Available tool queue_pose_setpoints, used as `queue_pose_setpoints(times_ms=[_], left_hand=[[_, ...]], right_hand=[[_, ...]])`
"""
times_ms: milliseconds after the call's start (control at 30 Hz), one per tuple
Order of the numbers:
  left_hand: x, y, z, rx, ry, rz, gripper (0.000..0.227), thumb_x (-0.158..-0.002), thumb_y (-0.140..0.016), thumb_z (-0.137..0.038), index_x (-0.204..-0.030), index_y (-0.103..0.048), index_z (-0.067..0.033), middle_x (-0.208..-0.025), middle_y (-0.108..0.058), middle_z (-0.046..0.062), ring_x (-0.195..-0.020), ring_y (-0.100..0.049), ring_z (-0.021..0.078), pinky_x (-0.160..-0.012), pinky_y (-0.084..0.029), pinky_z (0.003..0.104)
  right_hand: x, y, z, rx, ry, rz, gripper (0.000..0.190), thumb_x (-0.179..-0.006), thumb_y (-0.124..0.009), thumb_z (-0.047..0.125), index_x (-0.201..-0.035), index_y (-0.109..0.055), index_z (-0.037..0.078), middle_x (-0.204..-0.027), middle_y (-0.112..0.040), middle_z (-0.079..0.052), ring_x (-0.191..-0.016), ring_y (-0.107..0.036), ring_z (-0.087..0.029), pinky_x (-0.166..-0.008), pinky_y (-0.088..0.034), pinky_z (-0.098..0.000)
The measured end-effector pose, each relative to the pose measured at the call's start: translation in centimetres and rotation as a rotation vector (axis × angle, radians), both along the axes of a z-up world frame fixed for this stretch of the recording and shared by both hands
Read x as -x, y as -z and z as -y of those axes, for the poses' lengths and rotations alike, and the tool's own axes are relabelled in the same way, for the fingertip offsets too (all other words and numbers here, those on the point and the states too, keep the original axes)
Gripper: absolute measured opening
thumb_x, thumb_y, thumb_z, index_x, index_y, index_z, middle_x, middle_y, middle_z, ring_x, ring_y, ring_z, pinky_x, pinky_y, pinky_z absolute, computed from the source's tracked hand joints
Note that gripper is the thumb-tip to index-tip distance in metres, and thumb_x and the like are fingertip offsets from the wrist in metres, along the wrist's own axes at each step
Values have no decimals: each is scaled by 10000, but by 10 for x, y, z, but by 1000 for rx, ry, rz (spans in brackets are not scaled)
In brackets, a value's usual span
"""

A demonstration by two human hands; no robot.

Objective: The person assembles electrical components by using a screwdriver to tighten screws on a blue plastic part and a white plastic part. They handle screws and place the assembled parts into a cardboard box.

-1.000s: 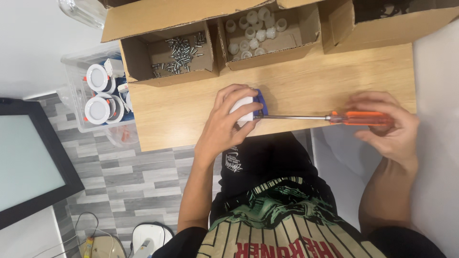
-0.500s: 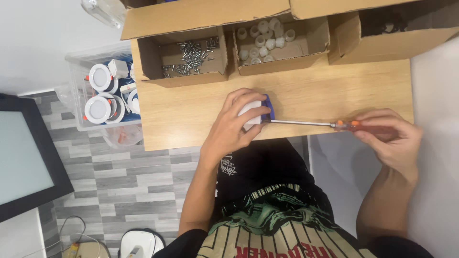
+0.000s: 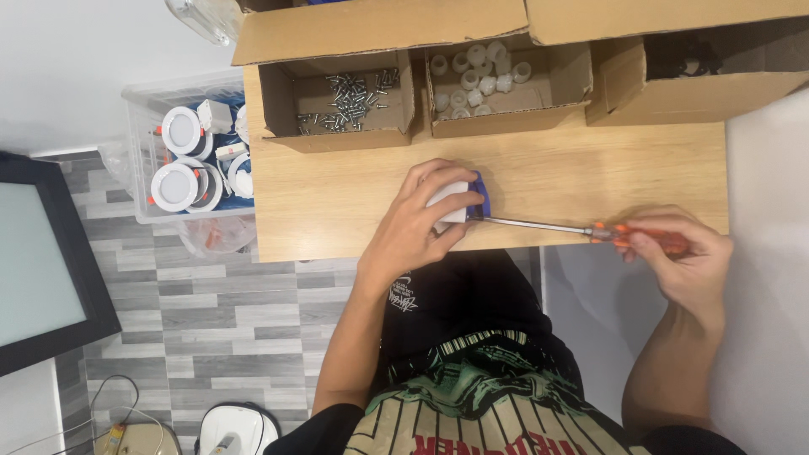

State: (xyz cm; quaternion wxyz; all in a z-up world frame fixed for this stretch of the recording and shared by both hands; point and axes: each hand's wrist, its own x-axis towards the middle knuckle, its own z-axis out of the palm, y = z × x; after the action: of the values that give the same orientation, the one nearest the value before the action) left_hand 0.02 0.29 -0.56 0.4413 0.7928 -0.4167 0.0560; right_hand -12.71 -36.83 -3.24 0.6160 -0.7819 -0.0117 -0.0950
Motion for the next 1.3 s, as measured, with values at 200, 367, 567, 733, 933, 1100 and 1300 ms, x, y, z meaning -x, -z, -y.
queue_pose_setpoints(times_ms=[200, 367, 567, 733, 933, 1100, 1300], left_hand=[[0, -1, 1, 10, -3, 5, 219, -1068, -752, -147, -1278, -696, -117, -1450, -616, 93, -1375, -539, 389, -1207, -502, 548], [0, -2, 2, 18, -9, 9, 214, -1082, -750, -186, -1278, -696, -117, -1447, -616, 91, -1369, -541, 386, -1199, -508, 540], [0, -4, 1, 20, -11, 0, 206, -1075, -758, -166, -1267, -699, -115, -1437, -618, 90, -1364, -546, 383, -1196, -503, 531], [0, -4, 1, 30, -6, -3, 205, -1070, -758, -134, -1266, -700, -113, -1442, -611, 86, -1367, -544, 379, -1198, -506, 534], [0, -2, 1, 19, -8, 2, 205, -1077, -761, -177, -1266, -710, -115, -1445, -617, 90, -1366, -543, 382, -1200, -504, 534], [0, -3, 1, 12, -6, -14, 213, -1065, -758, -127, -1270, -701, -112, -1454, -607, 86, -1381, -534, 388, -1200, -507, 539], [0, -2, 2, 13, -5, -9, 194, -1051, -762, -120, -1235, -706, -100, -1449, -613, 86, -1379, -523, 386, -1196, -510, 543]], right_hand=[[7, 16, 11, -16, 1, 85, 212, -938, -786, -106, -1110, -690, -28, -1250, -663, -201, -1166, -744, -348, -1167, -727, -536], [1, 0, 7, 111, -30, 43, 330, -997, -688, 152, -1254, -669, -54, -1355, -686, -281, -1338, -709, -391, -1151, -643, -449], [1, -1, -4, -49, 22, -59, 268, -1130, -584, 103, -1155, -670, -149, -1144, -717, -356, -889, -760, -434, -661, -692, -402], [7, 15, 11, 17, 27, 15, 78, -1020, -731, -62, -1077, -697, -104, -1117, -718, -276, -1116, -765, -414, -843, -749, -424], [5, 17, 16, -60, 19, 65, 295, -917, -782, -109, -1167, -677, 5, -1393, -634, -247, -1225, -743, -362, -1218, -687, -472], [-2, -16, -10, 68, 38, -45, 289, -1227, -435, 32, -1319, -585, -197, -1196, -716, -369, -946, -784, -496, -759, -681, -458], [2, 7, 8, 23, 71, -53, 158, -1143, -634, -9, -1232, -659, -137, -1033, -721, -280, -669, -708, -345, -614, -606, -347]])
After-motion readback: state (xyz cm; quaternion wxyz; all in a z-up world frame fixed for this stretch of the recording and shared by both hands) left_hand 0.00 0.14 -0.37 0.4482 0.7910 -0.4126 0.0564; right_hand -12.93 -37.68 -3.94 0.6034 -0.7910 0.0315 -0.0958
